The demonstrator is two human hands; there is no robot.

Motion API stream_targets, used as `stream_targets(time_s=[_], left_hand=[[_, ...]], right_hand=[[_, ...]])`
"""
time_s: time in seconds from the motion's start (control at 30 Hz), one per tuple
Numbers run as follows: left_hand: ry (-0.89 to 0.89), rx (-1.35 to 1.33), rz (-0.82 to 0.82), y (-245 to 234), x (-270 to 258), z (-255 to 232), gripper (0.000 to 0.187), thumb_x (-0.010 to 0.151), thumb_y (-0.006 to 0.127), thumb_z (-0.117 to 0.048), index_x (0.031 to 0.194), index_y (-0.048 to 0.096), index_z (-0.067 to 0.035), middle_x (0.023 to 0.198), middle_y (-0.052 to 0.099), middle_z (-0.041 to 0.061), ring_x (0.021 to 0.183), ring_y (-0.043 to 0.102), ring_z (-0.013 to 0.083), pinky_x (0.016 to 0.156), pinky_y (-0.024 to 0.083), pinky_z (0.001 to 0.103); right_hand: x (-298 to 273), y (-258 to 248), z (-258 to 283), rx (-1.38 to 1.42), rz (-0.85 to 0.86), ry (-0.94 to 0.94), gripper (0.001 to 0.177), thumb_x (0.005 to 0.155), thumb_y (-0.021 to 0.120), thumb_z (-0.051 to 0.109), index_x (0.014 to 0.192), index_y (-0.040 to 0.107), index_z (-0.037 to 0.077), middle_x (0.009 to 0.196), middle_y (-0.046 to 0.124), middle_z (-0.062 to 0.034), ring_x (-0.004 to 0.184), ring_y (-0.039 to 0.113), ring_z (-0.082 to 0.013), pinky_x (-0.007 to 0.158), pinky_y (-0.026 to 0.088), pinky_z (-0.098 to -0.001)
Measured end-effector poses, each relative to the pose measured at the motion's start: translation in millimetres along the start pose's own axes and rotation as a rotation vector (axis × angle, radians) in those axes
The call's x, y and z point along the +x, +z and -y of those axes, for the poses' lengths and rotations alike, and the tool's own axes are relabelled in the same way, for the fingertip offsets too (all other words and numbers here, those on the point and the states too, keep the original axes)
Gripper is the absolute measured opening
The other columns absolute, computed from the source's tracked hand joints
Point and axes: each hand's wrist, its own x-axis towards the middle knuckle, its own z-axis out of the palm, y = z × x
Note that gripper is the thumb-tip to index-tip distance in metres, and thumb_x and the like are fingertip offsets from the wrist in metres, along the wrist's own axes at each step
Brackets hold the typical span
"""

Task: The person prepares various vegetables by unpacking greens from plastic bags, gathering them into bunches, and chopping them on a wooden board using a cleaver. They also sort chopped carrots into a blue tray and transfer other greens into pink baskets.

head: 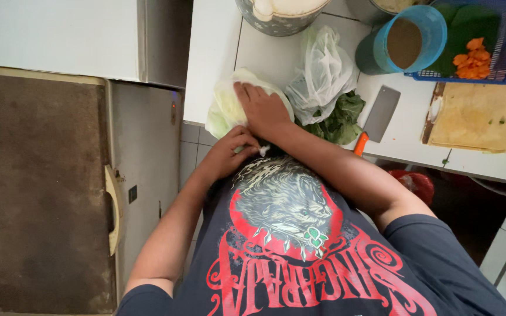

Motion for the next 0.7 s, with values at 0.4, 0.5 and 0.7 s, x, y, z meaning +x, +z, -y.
stream_targets(time_s=[0.4, 0.5, 0.7], left_hand=[[-0.934, -0.835, -0.712, 12.1, 7.3, 164.5, 0.088, 0.086, 0.070, -0.052, 0.155, 0.026, -0.020, 0.159, 0.034, 0.014, 0.137, 0.041, 0.0334, 0.095, 0.048, 0.058], [-0.755, -1.198, -0.545, 18.0, 20.2, 153.9, 0.101, 0.083, 0.070, -0.065, 0.159, 0.025, -0.017, 0.160, 0.030, 0.025, 0.136, 0.044, 0.0482, 0.099, 0.049, 0.065], [-0.874, -0.990, -0.653, 25.6, 50.6, 143.0, 0.115, 0.074, 0.080, -0.048, 0.157, 0.005, -0.021, 0.160, 0.027, 0.022, 0.144, 0.035, 0.0477, 0.100, 0.043, 0.076]], right_hand=[[5.1, -13.9, -35.2, 0.516, -0.058, 0.385, 0.043, 0.082, 0.080, 0.016, 0.121, 0.067, 0.006, 0.107, 0.073, -0.0148, 0.095, 0.071, -0.0306, 0.082, 0.056, -0.0391], [-27.5, -9.0, -47.6, 0.525, -0.074, 0.342, 0.041, 0.081, 0.074, 0.006, 0.122, 0.068, 0.006, 0.111, 0.072, -0.0167, 0.098, 0.070, -0.0329, 0.087, 0.057, -0.0369], [-78.9, 16.9, -55.5, 0.507, -0.169, 0.188, 0.082, 0.072, 0.079, 0.015, 0.144, 0.045, -0.005, 0.137, 0.055, -0.0277, 0.125, 0.055, -0.0476, 0.106, 0.043, -0.0463]])
